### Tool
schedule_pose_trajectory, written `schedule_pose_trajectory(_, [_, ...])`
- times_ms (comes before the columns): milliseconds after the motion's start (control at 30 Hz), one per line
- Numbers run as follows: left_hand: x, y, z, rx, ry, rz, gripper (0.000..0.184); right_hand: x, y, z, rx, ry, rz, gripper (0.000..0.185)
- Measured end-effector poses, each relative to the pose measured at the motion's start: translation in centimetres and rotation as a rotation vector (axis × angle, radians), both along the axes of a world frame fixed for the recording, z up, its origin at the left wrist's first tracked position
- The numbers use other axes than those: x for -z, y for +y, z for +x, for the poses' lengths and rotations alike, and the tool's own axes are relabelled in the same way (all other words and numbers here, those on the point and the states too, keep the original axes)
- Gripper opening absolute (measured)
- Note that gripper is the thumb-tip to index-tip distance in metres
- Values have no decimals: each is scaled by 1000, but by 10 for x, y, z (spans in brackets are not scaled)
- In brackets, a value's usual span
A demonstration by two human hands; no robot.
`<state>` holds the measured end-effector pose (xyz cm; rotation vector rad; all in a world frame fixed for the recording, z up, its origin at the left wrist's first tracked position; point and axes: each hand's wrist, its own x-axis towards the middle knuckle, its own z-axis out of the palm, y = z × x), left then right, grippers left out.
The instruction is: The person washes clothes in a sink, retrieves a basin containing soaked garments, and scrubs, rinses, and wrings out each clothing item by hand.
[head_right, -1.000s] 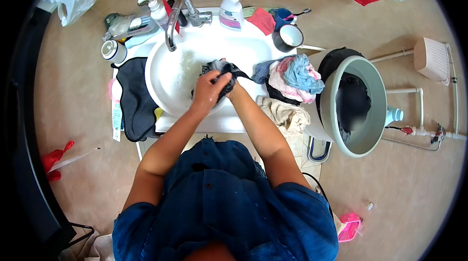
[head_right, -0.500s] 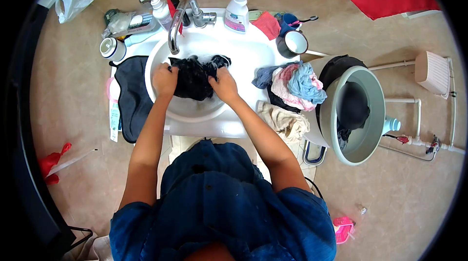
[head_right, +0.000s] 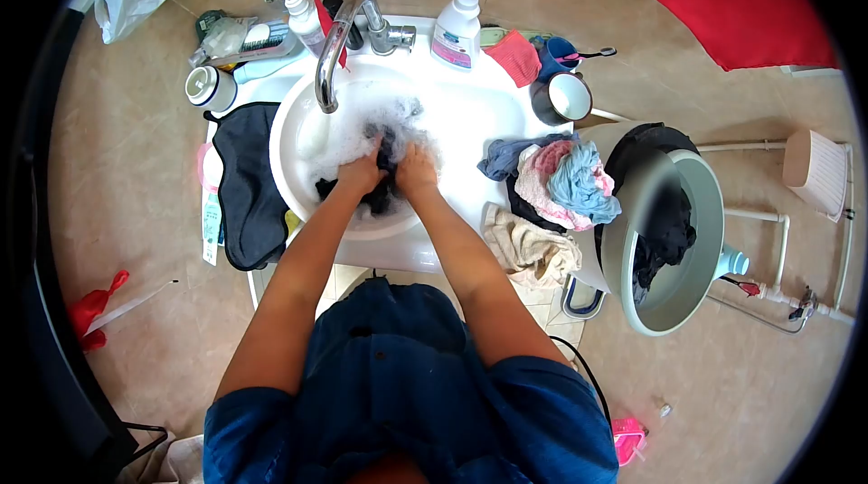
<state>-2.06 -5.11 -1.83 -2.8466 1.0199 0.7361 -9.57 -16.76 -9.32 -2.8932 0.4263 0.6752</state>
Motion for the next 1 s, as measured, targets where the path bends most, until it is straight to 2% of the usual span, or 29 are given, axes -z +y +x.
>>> schedule_pose_trajectory(33, [10, -4, 5, -39, 56, 36, 62, 30, -4, 2, 28, 50, 74, 47])
schedule_pose_trajectory(100, [21, -13, 22, -118, 167, 106, 44, 31, -12, 7, 133, -17, 359, 42])
schedule_pose_trajectory(133, [21, -4, 14, -181, -106, -366, 24, 24, -21, 6, 213, -135, 570, 40])
schedule_pose_trajectory(167, [21, -5, 14, -218, -68, -418, 25, 18, -23, 9, 458, -249, 817, 39])
schedule_pose_trajectory(200, [0, -8, 14, -253, -29, -467, 26, 3, -24, 13, 689, -399, 1063, 40])
schedule_pose_trajectory(233, [-23, -9, 10, -290, 16, -510, 26, -28, -11, 16, 1105, -531, 1331, 42])
schedule_pose_trajectory(300, [-66, -19, -20, -263, 46, -635, 28, -38, -4, 11, 1454, -514, 1833, 49])
schedule_pose_trajectory(367, [-89, -29, -47, -193, 30, -775, 29, -19, -21, 4, 1203, -199, 2309, 57])
schedule_pose_trajectory(433, [-107, -36, -62, -100, 29, -810, 29, -7, -30, 2, 951, -90, 2522, 54])
schedule_pose_trajectory(500, [-111, -40, -65, -52, -3, -813, 29, -23, -21, 0, 863, -151, 2563, 50])
schedule_pose_trajectory(533, [-111, -43, -63, -50, -32, -796, 28, -31, -5, -15, 927, -541, 2317, 44])
schedule_pose_trajectory(600, [-103, -49, -50, -87, -99, -788, 28, -14, 18, 2, 591, -678, 2804, 42])
schedule_pose_trajectory(667, [-92, -46, -28, -171, -210, -742, 32, -48, -5, 4, 1332, -366, 2389, 40])
schedule_pose_trajectory(700, [-86, -42, -17, -216, -243, -668, 34, -48, -4, 8, 1274, -403, 2162, 42])
schedule_pose_trajectory(767, [-63, -31, 7, -243, -382, -603, 38, -97, 1, 5, 1375, -395, 1770, 42])
schedule_pose_trajectory(800, [-51, -19, 18, -247, -416, -559, 36, -118, 1, 2, 1310, -429, 1696, 42])
schedule_pose_trajectory(867, [-40, 4, 35, -322, -418, -486, 34, -168, -6, -5, 1028, -337, 1455, 41])
schedule_pose_trajectory(933, [-41, 21, 45, -425, -381, -430, 34, -175, -19, -14, 724, -284, 1307, 38])
schedule_pose_trajectory(1000, [-42, 36, 54, -489, -362, -399, 31, -182, -33, -35, 397, -578, 897, 35])
